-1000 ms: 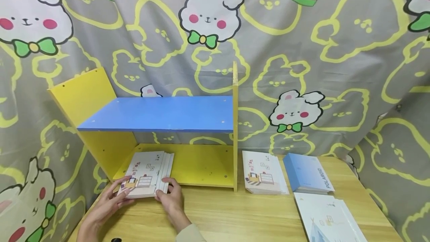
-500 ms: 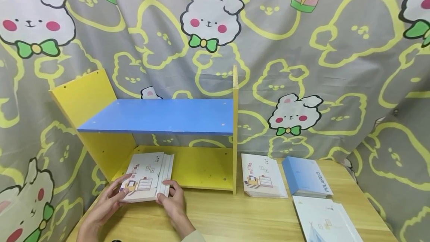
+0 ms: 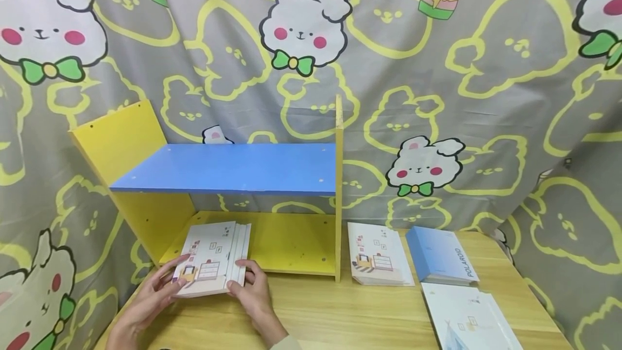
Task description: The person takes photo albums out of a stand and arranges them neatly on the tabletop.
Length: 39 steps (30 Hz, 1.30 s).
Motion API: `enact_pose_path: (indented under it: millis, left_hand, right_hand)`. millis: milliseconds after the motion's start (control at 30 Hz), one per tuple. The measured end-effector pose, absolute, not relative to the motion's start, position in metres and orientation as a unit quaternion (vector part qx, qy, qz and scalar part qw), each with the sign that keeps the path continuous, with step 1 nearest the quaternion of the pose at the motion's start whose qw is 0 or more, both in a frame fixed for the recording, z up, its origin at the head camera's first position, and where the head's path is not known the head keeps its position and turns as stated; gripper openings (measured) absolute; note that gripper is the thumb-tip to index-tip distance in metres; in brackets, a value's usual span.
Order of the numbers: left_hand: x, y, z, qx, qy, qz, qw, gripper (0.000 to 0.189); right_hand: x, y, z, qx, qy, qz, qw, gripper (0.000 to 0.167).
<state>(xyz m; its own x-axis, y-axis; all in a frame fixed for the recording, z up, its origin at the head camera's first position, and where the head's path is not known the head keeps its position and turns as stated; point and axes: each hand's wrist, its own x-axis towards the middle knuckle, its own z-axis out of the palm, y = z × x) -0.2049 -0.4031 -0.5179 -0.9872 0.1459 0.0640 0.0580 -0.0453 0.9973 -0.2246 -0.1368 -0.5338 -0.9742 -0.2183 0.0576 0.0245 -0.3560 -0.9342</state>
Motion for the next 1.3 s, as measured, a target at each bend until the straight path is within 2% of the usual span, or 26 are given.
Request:
enact_pose_path:
  millis: [367, 700, 1300]
  left_hand:
    - [-0.200, -0.409, -0.505, 0.130, 0.688, 0.712, 0.058, 0.063]
    - [-0.195, -0.414, -0.497, 0.124, 0.705, 0.694, 0.073, 0.065]
    - [-0.184, -0.401, -0.466, 0.168, 0.723, 0.669, 0.039, 0.066]
  right_hand:
    - [-0.226, -0.130, -0.520, -0.111, 0.593, -0.796, 0.054, 0.051]
    - [-0.221, -0.126, -0.508, -0.121, 0.594, -0.793, 0.065, 0.055]
    - [-0.214, -0.116, -0.489, -0.153, 0.580, -0.799, 0.045, 0.055]
